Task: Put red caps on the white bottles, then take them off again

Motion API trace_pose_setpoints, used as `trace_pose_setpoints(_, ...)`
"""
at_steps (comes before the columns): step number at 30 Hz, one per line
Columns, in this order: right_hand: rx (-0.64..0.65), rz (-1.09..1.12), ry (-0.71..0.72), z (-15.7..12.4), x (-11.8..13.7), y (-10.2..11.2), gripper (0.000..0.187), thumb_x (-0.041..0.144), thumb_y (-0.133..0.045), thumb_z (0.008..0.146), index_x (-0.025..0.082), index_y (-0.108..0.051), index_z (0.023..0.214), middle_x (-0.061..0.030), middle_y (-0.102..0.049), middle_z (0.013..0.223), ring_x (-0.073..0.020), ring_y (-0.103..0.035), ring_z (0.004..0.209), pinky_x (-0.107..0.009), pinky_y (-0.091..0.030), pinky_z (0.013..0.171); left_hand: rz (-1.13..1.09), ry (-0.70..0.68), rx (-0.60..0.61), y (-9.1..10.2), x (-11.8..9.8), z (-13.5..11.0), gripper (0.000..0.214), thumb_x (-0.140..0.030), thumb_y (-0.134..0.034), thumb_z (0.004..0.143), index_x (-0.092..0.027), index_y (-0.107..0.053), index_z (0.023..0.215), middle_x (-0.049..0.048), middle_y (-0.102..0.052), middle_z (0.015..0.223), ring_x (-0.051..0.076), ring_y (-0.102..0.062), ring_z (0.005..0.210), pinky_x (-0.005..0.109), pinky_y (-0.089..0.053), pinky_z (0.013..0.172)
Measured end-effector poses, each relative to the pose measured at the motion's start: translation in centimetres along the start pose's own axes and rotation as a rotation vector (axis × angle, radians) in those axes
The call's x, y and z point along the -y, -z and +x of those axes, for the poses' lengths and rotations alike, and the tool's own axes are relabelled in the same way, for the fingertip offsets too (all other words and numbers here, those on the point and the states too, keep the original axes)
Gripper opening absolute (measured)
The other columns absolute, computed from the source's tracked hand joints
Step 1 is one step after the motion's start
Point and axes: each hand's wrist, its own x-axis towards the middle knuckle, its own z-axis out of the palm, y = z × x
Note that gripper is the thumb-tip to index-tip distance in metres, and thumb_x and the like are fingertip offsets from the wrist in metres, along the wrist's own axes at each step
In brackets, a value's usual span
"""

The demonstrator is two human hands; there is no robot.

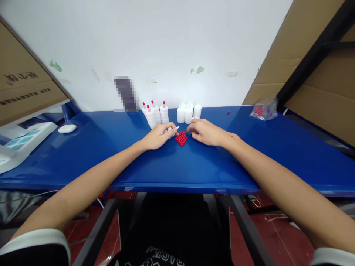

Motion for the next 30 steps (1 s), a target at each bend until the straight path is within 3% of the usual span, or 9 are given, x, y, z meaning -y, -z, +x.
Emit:
trace_pose_setpoints(5,-0.074,-0.021,-0.038,0.1,0.2,0.1,0.026,0.021,-0.058,0.09,0.018,-0.08,0.102,-0.0109,-0.071,0.101,-0.0232,-0.067,0.086,-0.038,-0.052,0.081,-0.03,-0.002,-0.005,0.0,-0.2,0.0,0.038,-0.047,-0.046,0.102,-0.016,-0.068,0.096,0.0038,-0.075,0.091,0.014,-0.062,0.077,0.028,-0.044,0.076)
trace_pose_setpoints(10,-0.06,0.045,-0.019,0.1,0.7,0.1,0.022,0.021,-0.057,0.09,0.018,-0.078,0.097,-0.0079,-0.075,0.091,-0.0206,-0.069,0.08,-0.035,-0.053,0.077,-0.037,-0.009,-0.007,0.0,-0.1,0.0,0.037,-0.046,-0.046,0.102,-0.016,-0.068,0.096,0.0037,-0.075,0.091,0.015,-0.063,0.079,0.028,-0.045,0.077)
trace_pose_setpoints(21,-0.057,0.175,-0.039,0.2,1.0,-0.4,0.025,0.021,-0.06,0.087,0.019,-0.073,0.108,-0.0059,-0.079,0.093,-0.0206,-0.073,0.085,-0.035,-0.057,0.081,-0.025,-0.008,-0.005,0.0,-0.1,0.1,0.039,-0.047,-0.045,0.101,-0.015,-0.067,0.095,0.0037,-0.072,0.086,0.014,-0.06,0.073,0.027,-0.044,0.073)
trace_pose_setpoints(30,-0.078,0.117,-0.072,0.2,0.8,-0.8,0.031,0.015,-0.058,0.084,0.018,-0.074,0.111,-0.0068,-0.079,0.097,-0.0213,-0.073,0.085,-0.035,-0.056,0.078,-0.044,0.018,0.003,0.1,-0.3,0.1,0.036,-0.046,-0.044,0.102,-0.017,-0.065,0.095,0.0017,-0.067,0.08,0.014,-0.058,0.072,0.028,-0.045,0.074)
